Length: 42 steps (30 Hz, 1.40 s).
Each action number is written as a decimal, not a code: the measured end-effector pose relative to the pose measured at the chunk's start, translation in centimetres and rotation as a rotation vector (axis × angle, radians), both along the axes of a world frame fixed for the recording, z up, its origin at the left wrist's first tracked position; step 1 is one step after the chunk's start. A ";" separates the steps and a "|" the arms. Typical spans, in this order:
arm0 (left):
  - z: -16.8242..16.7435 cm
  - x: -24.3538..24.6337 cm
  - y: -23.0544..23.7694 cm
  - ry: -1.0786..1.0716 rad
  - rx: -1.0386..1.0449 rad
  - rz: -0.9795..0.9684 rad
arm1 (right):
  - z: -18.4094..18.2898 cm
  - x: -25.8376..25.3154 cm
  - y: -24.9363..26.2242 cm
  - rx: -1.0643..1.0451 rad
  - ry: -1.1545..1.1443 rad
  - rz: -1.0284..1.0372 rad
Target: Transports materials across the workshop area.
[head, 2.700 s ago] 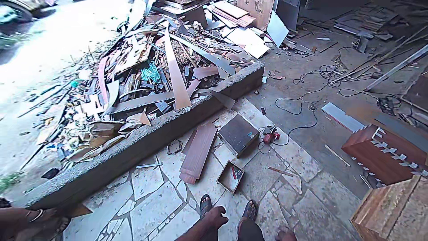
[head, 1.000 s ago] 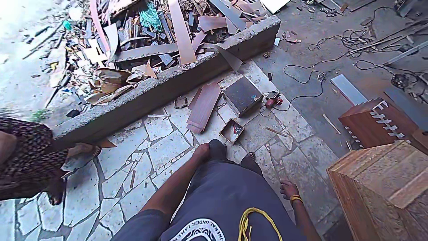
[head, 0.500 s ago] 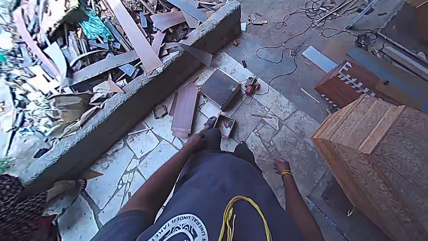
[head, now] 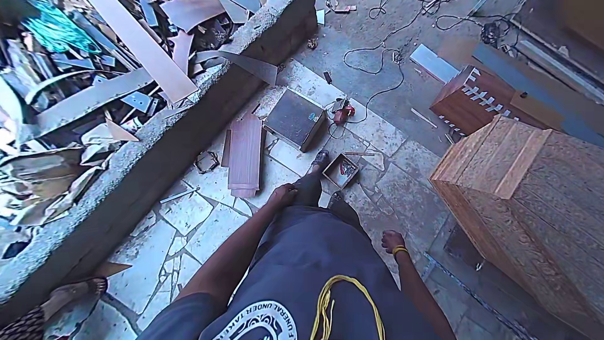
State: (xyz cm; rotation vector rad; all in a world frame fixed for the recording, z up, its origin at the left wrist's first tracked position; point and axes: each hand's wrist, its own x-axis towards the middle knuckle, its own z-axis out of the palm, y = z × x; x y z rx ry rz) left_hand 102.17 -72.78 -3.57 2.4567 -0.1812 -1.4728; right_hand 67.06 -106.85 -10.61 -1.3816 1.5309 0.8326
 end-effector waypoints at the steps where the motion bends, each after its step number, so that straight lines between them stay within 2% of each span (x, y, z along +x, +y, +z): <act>1: -0.3 0.8 0.0 0.002 -0.011 0.011 | 0.1 0.8 -0.2 -0.010 0.005 -0.007; 6: -2.4 5.8 -1.3 0.069 0.006 -0.060 | 2.2 7.3 -0.8 -0.046 -0.023 -0.110; 10: -4.0 12.6 -2.2 0.152 0.048 -0.171 | 3.4 13.8 -0.8 -0.055 -0.032 -0.163; 13: -5.7 19.4 -1.2 0.155 0.012 -0.116 | 3.9 19.0 -0.7 -0.022 -0.019 -0.068; 17: -7.2 28.9 -0.7 0.083 0.012 -0.113 | 6.7 26.5 -2.4 -0.049 -0.073 0.202; 20: -7.3 34.2 -0.8 0.025 0.078 -0.170 | 9.8 31.3 -3.3 -0.119 -0.187 0.168; 23: -7.4 37.7 -1.8 -0.032 0.050 -0.093 | 11.0 34.5 -4.4 -0.142 -0.231 0.173; 27: -7.7 38.3 -4.2 0.024 -0.040 0.062 | 10.3 35.1 -5.6 -0.124 -0.152 0.271; 31: -8.2 35.8 -5.9 0.113 -0.064 0.114 | 8.6 33.9 -6.4 -0.090 -0.057 0.294; 34: -8.5 33.6 -5.8 0.189 -0.054 0.049 | 7.6 33.6 -7.4 -0.042 -0.010 0.318; 37: -8.7 32.3 -5.5 0.256 0.028 -0.118 | 7.6 34.5 -9.0 -0.033 -0.022 0.327; 39: -8.6 32.2 -5.6 0.265 0.116 -0.231 | 7.6 35.3 -10.3 -0.044 -0.056 0.295; 42: -8.1 33.5 -6.9 0.233 0.178 -0.245 | 7.8 36.7 -12.7 -0.070 -0.136 0.281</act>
